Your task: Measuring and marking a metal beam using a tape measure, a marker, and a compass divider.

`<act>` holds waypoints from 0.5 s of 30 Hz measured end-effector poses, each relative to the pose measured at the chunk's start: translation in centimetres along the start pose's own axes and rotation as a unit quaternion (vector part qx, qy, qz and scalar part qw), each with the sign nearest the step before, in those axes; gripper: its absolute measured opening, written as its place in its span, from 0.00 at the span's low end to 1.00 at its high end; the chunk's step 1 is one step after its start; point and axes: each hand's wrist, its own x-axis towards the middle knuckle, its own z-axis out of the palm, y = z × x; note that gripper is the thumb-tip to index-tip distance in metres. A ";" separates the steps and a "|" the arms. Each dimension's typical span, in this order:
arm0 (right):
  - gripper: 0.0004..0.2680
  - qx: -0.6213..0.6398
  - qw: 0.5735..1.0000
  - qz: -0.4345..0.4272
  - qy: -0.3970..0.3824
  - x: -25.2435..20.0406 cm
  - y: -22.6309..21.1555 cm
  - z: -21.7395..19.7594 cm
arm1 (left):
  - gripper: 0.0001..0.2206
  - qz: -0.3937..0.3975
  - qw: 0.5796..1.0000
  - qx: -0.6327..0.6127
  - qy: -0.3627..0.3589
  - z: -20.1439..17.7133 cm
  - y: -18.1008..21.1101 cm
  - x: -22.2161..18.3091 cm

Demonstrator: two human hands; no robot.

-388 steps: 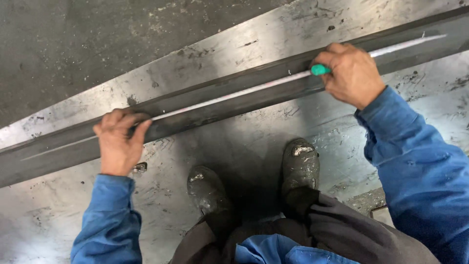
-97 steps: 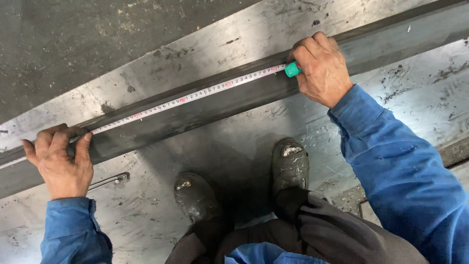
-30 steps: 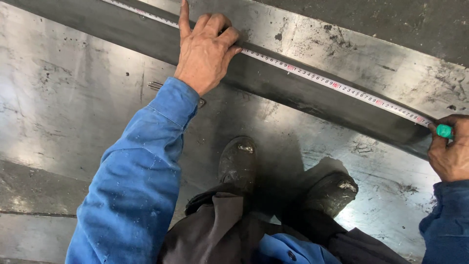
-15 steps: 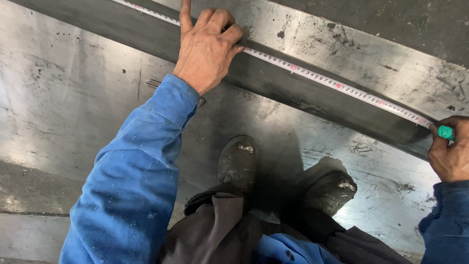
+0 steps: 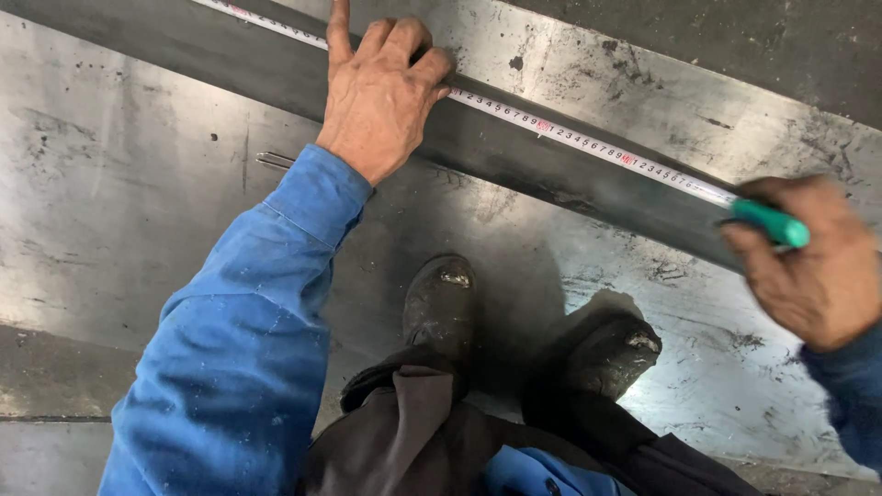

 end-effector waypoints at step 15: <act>0.09 0.655 0.716 0.155 0.188 6.6 -9.4 10.3 | 0.09 -0.001 1.000 0.015 0.000 -0.2 0.3 0.2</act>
